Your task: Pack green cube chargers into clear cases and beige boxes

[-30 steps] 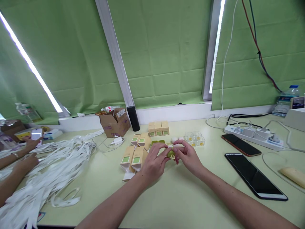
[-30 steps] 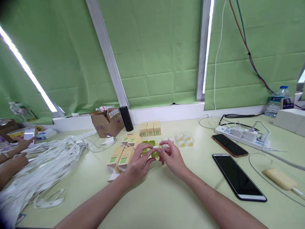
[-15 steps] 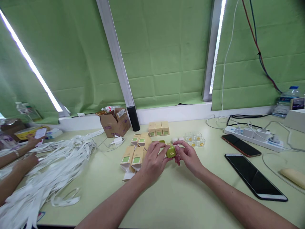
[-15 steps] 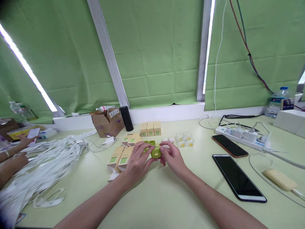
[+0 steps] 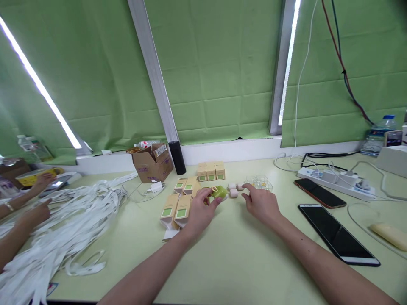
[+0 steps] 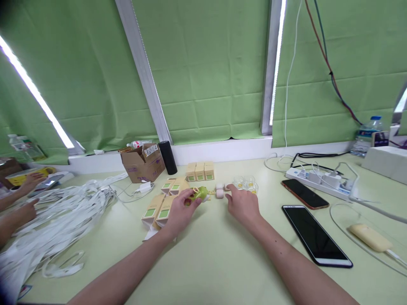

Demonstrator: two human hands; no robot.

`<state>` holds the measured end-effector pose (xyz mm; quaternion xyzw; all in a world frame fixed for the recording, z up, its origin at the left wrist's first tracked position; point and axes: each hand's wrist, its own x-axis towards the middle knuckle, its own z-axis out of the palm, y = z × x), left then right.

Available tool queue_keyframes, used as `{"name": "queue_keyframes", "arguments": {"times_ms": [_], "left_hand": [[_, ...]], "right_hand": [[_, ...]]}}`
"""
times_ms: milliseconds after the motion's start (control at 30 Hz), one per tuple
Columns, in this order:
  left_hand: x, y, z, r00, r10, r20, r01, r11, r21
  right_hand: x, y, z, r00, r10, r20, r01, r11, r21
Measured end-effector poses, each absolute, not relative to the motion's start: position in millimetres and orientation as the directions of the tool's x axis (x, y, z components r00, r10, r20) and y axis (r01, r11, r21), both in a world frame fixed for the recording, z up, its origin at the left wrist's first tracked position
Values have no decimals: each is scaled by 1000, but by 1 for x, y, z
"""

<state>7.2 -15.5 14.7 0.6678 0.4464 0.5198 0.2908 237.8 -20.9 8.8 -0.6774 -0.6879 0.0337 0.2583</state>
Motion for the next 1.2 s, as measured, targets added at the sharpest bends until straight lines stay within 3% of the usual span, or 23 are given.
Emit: {"name": "queue_keyframes", "arguments": {"times_ms": [67,167,433,633,767,867,1067,1200], "left_hand": [[7,-14,16,75,938,338,166,-346,923],[7,-12,17,104,959,262,65,-270,961],[6,-7,11,122,974,191,-219,-161,962],[6,-8,12,115,981,159,-358,-108,928],[6,-8,12,95,986,140,-402,-90,911],[6,-8,12,91,987,135,-410,-87,908],[6,-9,14,98,986,133,-423,-80,903],[6,-9,13,95,986,137,-422,-84,903]], "right_hand": [[247,-17,11,81,966,245,983,-36,-183],[257,-10,10,99,981,170,994,-89,-61],[261,-10,15,67,989,131,998,-65,-17],[229,-32,16,-163,970,177,986,169,-15],[210,-46,7,-358,907,219,918,385,-92],[205,-48,1,-411,875,257,869,461,-180],[213,-39,-2,-274,929,250,815,362,-453],[216,-32,-10,-247,940,237,667,342,-662]]}}
